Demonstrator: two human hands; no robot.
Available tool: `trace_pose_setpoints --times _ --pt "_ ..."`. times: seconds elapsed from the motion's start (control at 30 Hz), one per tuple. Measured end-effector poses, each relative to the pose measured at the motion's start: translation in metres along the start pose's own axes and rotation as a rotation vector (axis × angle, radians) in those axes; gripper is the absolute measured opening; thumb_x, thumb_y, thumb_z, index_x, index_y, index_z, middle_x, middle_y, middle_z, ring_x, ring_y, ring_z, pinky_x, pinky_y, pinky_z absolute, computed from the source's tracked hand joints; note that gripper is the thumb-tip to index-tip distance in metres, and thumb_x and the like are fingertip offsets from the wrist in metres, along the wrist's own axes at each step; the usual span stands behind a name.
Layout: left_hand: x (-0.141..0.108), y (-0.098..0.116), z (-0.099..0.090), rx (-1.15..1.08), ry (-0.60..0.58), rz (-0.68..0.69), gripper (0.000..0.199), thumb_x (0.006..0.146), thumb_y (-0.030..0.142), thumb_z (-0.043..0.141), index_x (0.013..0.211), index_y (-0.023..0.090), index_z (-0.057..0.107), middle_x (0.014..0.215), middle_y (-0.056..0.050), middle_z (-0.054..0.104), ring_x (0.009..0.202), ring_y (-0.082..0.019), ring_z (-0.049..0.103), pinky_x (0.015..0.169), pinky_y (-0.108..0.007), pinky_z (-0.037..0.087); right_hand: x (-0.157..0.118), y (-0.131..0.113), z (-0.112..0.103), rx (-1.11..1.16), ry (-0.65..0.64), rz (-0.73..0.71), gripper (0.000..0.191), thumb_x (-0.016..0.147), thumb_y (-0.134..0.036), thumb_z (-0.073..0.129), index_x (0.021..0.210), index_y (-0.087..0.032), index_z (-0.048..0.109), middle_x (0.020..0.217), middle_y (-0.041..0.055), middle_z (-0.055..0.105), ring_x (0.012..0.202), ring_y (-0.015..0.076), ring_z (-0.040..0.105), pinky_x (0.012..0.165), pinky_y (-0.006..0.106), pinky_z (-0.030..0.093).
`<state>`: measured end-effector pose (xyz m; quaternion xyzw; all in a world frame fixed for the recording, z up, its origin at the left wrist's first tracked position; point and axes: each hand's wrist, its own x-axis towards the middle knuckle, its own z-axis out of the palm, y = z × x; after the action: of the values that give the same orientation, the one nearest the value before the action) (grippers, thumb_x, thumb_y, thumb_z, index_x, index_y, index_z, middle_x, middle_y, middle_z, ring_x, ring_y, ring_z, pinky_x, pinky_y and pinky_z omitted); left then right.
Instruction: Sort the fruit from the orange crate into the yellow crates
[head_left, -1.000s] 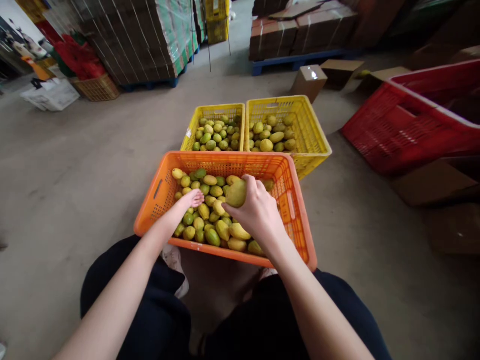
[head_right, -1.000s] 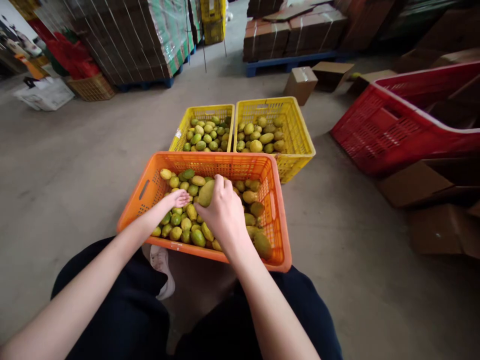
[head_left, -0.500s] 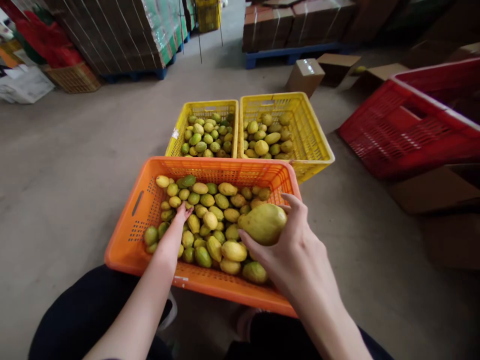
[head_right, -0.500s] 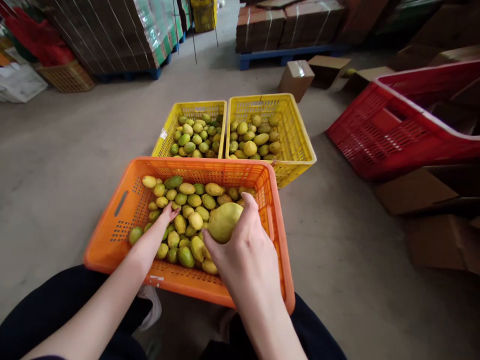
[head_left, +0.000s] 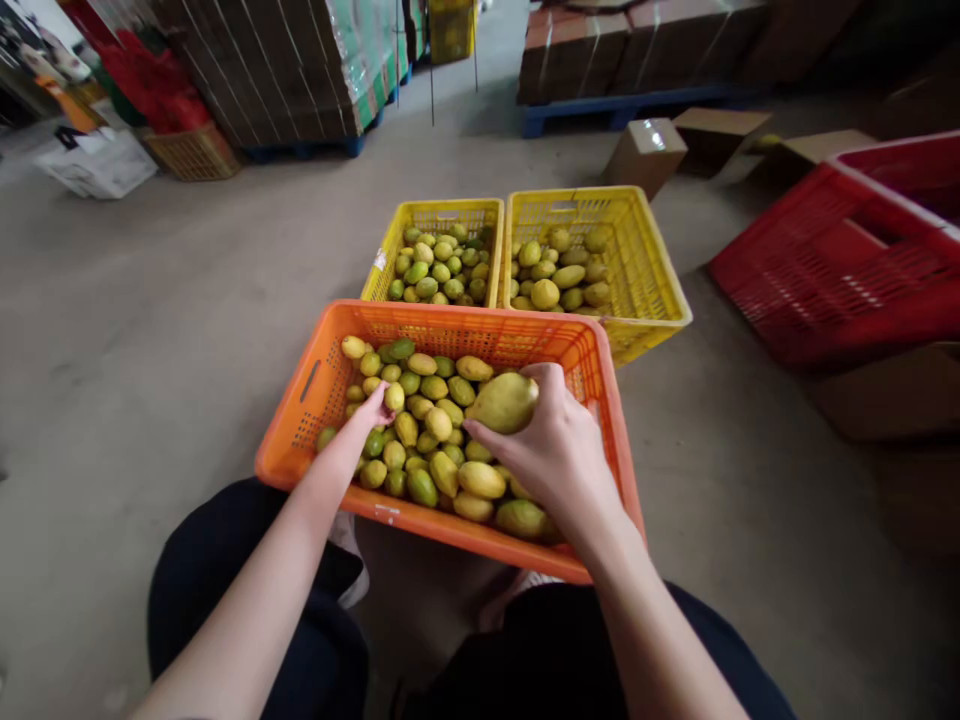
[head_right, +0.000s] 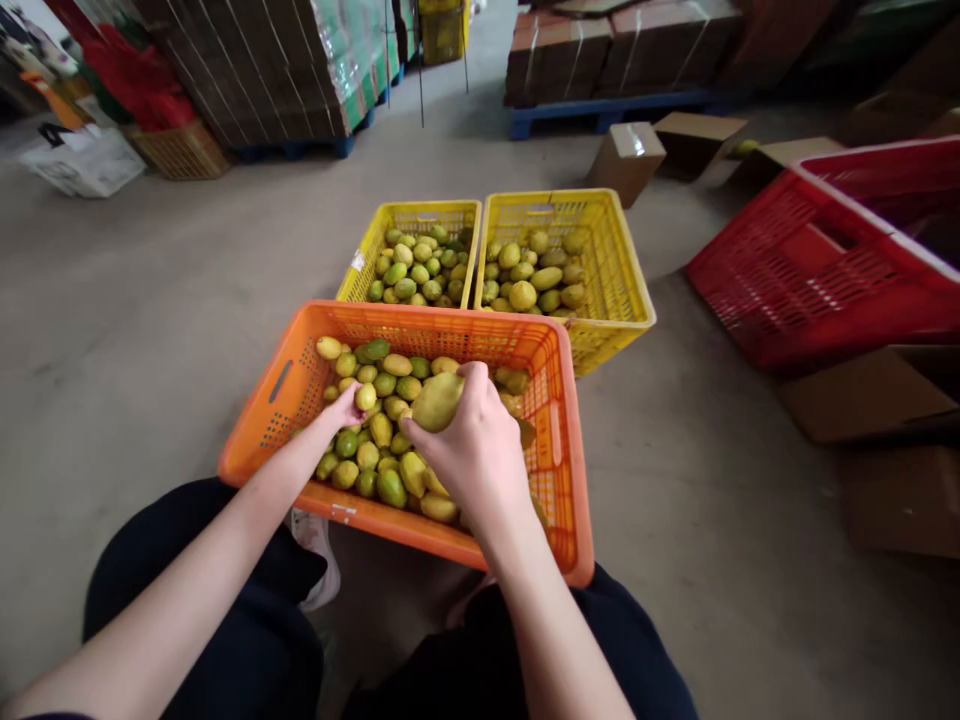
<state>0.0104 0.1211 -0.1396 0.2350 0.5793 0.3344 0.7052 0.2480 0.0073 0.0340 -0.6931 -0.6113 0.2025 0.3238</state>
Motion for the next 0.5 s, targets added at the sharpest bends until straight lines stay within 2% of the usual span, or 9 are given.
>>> trace_pose_setpoints --times 0.07,0.13,0.2,0.27,0.37,0.4,0.5 --pt "-0.006 0.031 0.003 -0.013 0.005 -0.039 0.037 0.098 0.038 0.037 0.078 0.013 0.056 0.055 0.002 0.051 0.042 -0.009 0.044 0.037 -0.018 0.034 0.006 -0.003 0.003 0.126 0.005 -0.028 0.063 0.059 -0.052 0.077 0.106 -0.020 0.051 0.098 0.0122 0.069 0.086 0.0314 0.066 0.073 0.042 0.052" --pt "-0.022 0.067 0.008 -0.038 -0.013 -0.016 0.034 0.096 0.038 0.040 0.080 0.014 0.058 0.055 0.000 0.055 0.041 -0.010 0.047 0.037 -0.019 0.036 0.011 -0.007 0.006 0.272 0.004 -0.029 0.067 0.056 -0.052 0.080 0.108 -0.021 0.053 0.099 0.0106 0.069 0.089 0.0313 0.066 0.079 0.044 0.053" --pt "-0.049 0.101 0.015 -0.068 -0.072 0.060 0.029 0.094 0.038 0.047 0.084 0.014 0.060 0.060 -0.001 0.060 0.044 -0.010 0.053 0.040 -0.019 0.041 0.015 -0.011 0.007 0.455 -0.023 -0.011 0.070 0.054 -0.053 0.081 0.111 -0.022 0.054 0.101 0.0083 0.069 0.091 0.0303 0.067 0.082 0.045 0.053" --pt "-0.081 0.122 0.022 -0.088 -0.180 0.160 0.027 0.093 0.039 0.053 0.090 0.013 0.061 0.068 -0.003 0.065 0.052 -0.011 0.059 0.047 -0.019 0.046 0.014 -0.017 0.008 0.647 -0.078 0.006 0.073 0.055 -0.051 0.082 0.116 -0.024 0.054 0.102 0.0066 0.069 0.091 0.0286 0.068 0.081 0.045 0.055" --pt "-0.124 0.121 0.035 -0.067 -0.322 0.334 0.031 0.090 0.041 0.061 0.101 0.012 0.061 0.083 -0.007 0.070 0.067 -0.014 0.067 0.059 -0.022 0.054 0.008 -0.024 0.009 0.786 -0.108 -0.015 0.076 0.055 -0.049 0.083 0.120 -0.025 0.053 0.103 0.0062 0.070 0.090 0.0268 0.068 0.080 0.043 0.057" --pt "-0.134 0.114 0.040 -0.049 -0.322 0.406 0.033 0.088 0.041 0.064 0.104 0.013 0.061 0.088 -0.007 0.070 0.072 -0.016 0.068 0.063 -0.024 0.056 0.004 -0.025 0.010 0.764 -0.074 -0.031 0.077 0.054 -0.050 0.083 0.120 -0.024 0.053 0.104 0.0068 0.070 0.091 0.0267 0.068 0.080 0.043 0.057" --pt "-0.152 0.087 0.054 0.012 -0.219 0.642 0.041 0.074 0.035 0.079 0.106 0.018 0.061 0.101 -0.006 0.068 0.088 -0.019 0.068 0.071 -0.027 0.058 -0.005 -0.026 0.015 0.539 0.120 -0.082 0.077 0.053 -0.050 0.083 0.117 -0.021 0.051 0.110 0.0112 0.068 0.095 0.0290 0.066 0.080 0.045 0.056"
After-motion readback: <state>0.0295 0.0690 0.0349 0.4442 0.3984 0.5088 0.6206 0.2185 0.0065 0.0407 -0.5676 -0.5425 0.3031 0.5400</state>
